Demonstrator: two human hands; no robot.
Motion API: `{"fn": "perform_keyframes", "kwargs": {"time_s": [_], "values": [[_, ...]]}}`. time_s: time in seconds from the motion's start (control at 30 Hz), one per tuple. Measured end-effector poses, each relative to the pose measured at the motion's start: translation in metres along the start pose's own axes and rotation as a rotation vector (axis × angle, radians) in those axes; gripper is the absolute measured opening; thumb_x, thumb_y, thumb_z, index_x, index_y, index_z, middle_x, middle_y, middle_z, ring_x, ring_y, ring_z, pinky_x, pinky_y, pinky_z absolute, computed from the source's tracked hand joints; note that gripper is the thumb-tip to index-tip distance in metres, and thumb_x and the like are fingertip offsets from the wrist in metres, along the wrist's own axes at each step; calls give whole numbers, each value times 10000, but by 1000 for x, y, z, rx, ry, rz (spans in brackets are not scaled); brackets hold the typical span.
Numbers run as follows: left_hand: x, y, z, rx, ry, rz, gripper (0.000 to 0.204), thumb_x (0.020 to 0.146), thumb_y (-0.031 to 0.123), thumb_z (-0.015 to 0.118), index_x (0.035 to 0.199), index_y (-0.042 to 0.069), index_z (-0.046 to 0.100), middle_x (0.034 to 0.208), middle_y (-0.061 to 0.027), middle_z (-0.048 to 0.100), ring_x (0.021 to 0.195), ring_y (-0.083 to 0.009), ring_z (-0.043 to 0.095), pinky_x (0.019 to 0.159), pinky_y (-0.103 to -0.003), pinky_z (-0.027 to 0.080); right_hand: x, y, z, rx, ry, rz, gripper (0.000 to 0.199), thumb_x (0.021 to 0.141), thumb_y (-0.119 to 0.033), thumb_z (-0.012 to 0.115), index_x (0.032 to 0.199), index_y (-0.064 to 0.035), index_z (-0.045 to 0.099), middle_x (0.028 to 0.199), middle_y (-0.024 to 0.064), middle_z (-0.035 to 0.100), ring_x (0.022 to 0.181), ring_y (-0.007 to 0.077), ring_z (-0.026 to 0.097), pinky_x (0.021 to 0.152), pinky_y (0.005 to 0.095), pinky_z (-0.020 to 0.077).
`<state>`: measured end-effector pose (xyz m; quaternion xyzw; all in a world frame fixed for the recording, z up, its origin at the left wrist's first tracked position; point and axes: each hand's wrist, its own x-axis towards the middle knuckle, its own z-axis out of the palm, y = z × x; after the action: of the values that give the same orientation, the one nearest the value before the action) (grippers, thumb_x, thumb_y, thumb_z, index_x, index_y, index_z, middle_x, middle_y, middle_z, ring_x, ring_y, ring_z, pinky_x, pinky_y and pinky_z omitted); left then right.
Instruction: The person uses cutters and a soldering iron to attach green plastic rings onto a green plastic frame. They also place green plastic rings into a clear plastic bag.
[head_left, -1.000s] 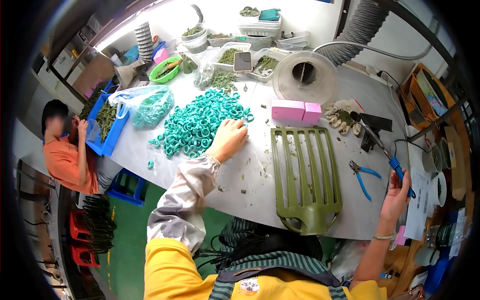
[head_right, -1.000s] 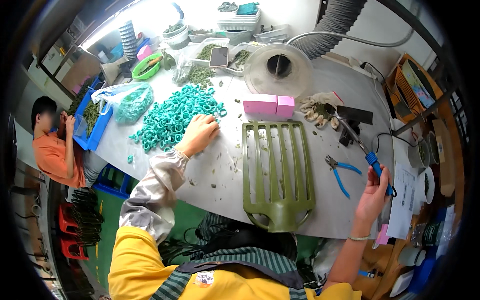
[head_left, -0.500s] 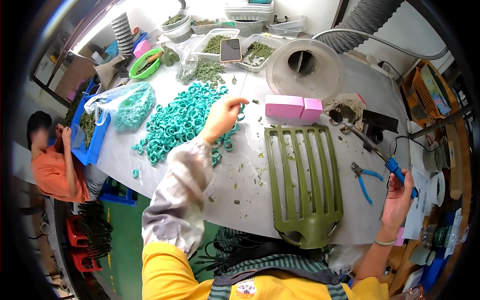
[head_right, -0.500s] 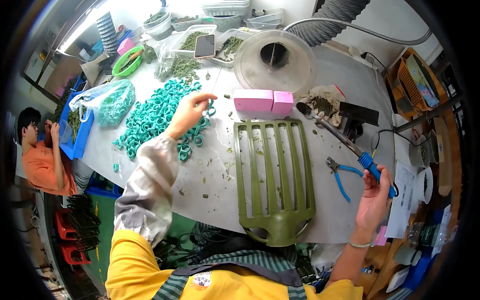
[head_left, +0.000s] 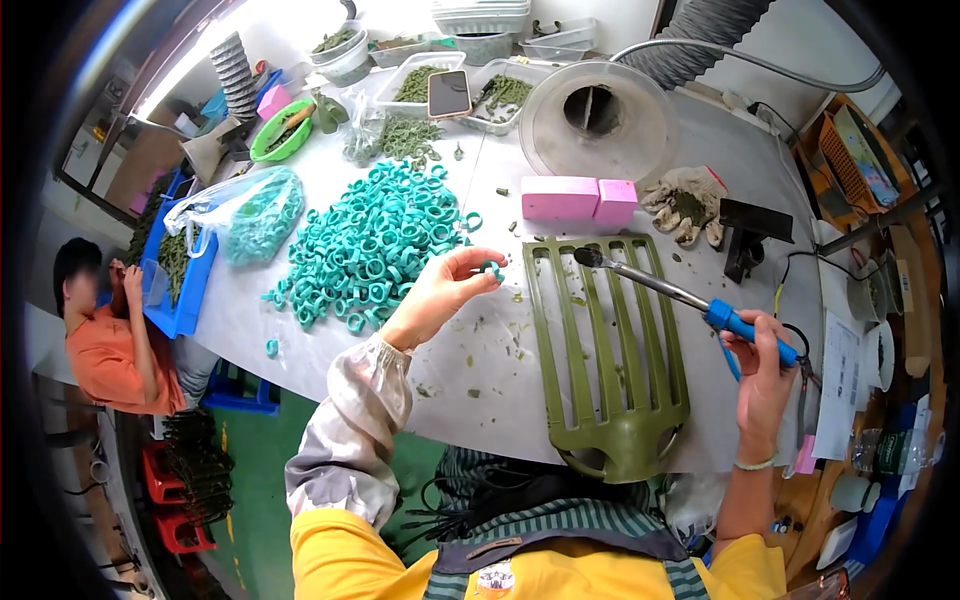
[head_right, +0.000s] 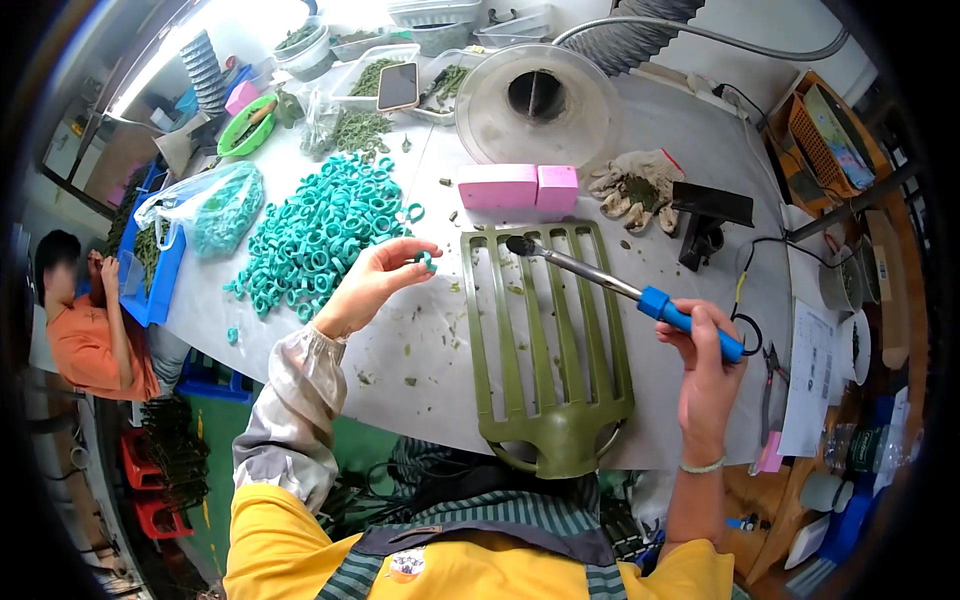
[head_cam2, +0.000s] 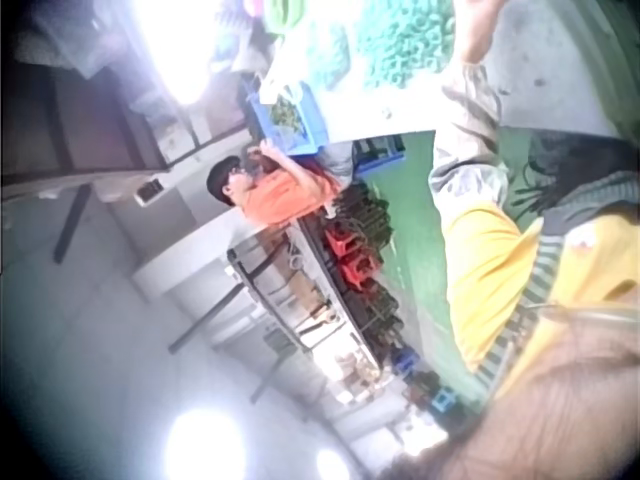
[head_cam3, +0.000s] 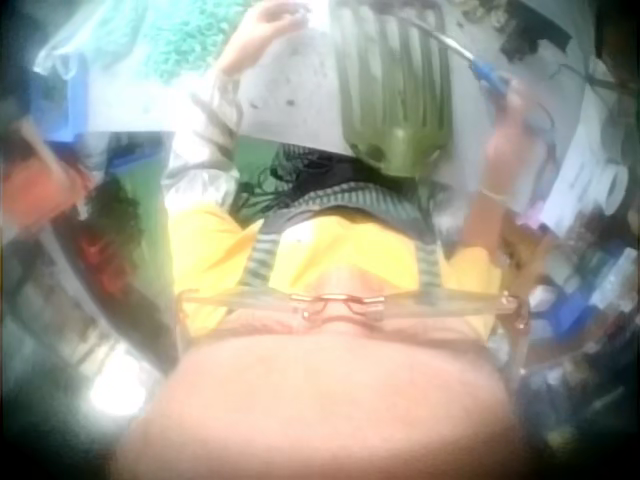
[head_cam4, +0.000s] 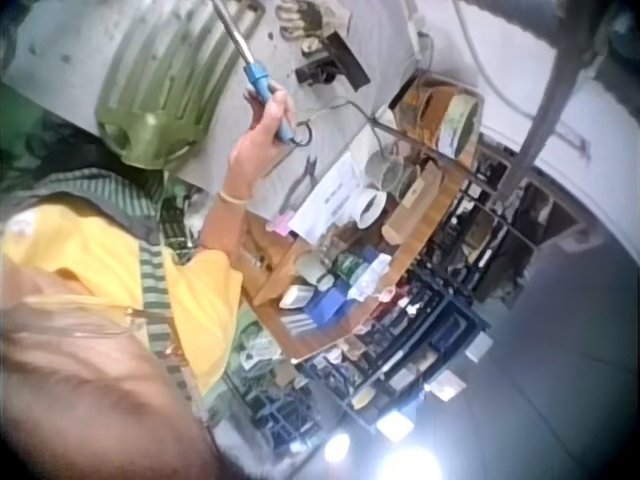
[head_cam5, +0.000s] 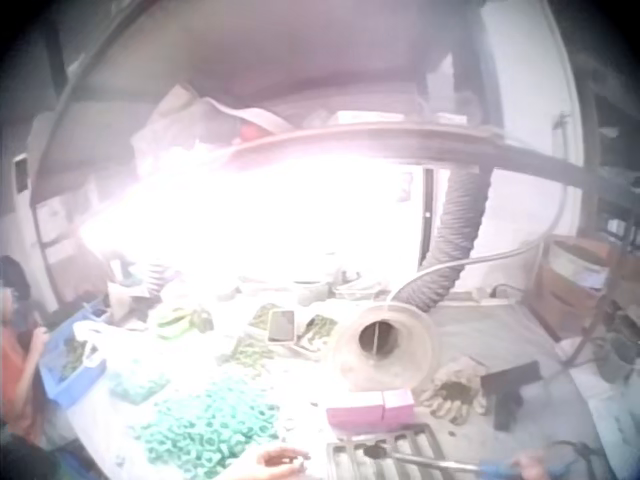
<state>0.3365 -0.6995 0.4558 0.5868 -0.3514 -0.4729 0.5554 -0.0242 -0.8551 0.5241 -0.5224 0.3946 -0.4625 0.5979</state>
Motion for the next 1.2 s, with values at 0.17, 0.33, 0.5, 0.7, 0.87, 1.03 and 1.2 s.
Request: {"fn": "perform_keyframes", "kwargs": {"time_s": [0.17, 0.33, 0.5, 0.7, 0.87, 1.03, 1.2], "values": [[-10, 2, -4, 25, 28, -79, 320, 925, 93, 645, 1233, 3, 628, 1208, -64, 631, 1070, -121, 605, 975, -271, 477, 2, -27, 39, -387, -533, -309, 137, 914, 13, 608, 1041, 27, 658, 1105, 109, 621, 911, 175, 659, 822, 310, 553], [-33, 0, -12, 46, 44, -56, 328, 912, 105, 657, 1232, 31, 647, 1160, -22, 647, 983, -83, 601, 905, -237, 475, 19, -40, 49, -645, -840, -518, 207, 815, 72, 673, 1004, -12, 670, 1130, 130, 608, 920, 221, 643, 839, 312, 517], [-50, -25, -16, 438, 74, 2, 323, 878, 69, 650, 1201, 65, 663, 996, -9, 649, 799, -53, 557, 743, -228, 485, 33, -41, 55, -690, -1009, -560, 188, 812, 72, 687, 972, -26, 680, 1128, 125, 609, 926, 228, 641, 820, 320, 520], [-63, -35, 1, 549, 201, 145, 336, 856, 50, 652, 1191, 69, 631, 958, -78, 629, 772, -168, 588, 754, -297, 519, 42, -45, 58, -771, -1158, -595, 207, 798, 78, 695, 957, -55, 693, 1133, 110, 607, 924, 242, 646, 771, 329, 537], [-63, -42, -1, 458, 199, 92, 320, 865, 39, 651, 1183, 61, 635, 980, -94, 640, 826, -164, 641, 785, -289, 533, 44, -62, 44, -779, -1264, -584, 265, 763, 111, 661, 926, -90, 716, 1122, 111, 608, 871, 254, 648, 733, 331, 536], [-64, -40, -2, 424, 180, 50, 298, 877, 39, 654, 1175, 56, 644, 1017, -90, 637, 837, -148, 660, 778, -280, 542, 45, -76, 36, -695, -1332, -518, 260, 765, 130, 620, 915, -62, 709, 1111, 124, 601, 842, 248, 631, 736, 336, 522], [-58, -34, 4, 399, 161, 63, 287, 894, 34, 650, 1180, 46, 646, 1084, -75, 617, 871, -129, 656, 795, -267, 545, 49, -55, 36, -715, -1172, -507, 237, 791, 113, 644, 934, -64, 710, 1111, 99, 591, 903, 231, 618, 749, 330, 507]]}}
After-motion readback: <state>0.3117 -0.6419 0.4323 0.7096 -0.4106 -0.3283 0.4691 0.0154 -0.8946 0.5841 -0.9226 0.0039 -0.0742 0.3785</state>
